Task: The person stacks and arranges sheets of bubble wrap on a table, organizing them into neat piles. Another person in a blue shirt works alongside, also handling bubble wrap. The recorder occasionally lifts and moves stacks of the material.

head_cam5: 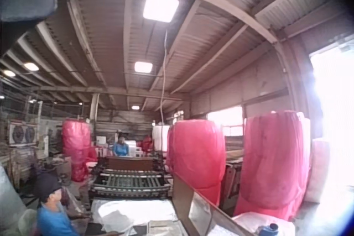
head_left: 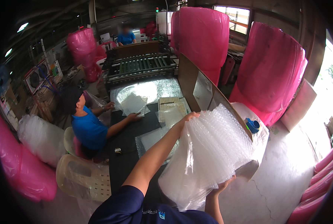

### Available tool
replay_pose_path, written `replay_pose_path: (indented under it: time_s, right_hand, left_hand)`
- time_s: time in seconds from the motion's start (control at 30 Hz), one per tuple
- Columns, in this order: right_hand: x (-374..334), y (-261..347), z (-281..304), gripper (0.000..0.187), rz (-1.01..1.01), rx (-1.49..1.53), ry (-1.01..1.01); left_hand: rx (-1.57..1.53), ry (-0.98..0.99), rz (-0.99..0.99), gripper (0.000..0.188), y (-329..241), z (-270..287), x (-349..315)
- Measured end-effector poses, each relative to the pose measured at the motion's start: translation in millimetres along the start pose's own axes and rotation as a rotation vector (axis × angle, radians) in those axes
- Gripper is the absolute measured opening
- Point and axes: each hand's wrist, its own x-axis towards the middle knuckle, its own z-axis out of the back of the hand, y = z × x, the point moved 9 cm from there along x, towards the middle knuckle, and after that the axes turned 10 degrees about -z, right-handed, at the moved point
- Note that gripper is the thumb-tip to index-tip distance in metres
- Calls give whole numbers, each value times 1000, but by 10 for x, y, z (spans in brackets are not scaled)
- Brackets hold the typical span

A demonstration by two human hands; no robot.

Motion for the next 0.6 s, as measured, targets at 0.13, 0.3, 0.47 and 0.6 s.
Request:
replay_pose_path:
  time_s: [0.13, 0.3, 0.47, 0.6]
  right_hand:
    - [-179, 419, -149, 44, 128, 37, -15]
    - [683, -99, 728, 27, 303, -188, -74]
    - [853, -54, 758, 14, 3, -184, -50]
    - [734, 289, 718, 14, -32, -45, -100]
  left_hand:
    - [-96, 205, -145, 63, -228, -204, 226]
    - [233, 113, 36, 74, 106, -209, 219]
    - [28, -74, 76, 77, 393, 13, -50]
    - [280, -292, -195, 69, 305, 379, -349]
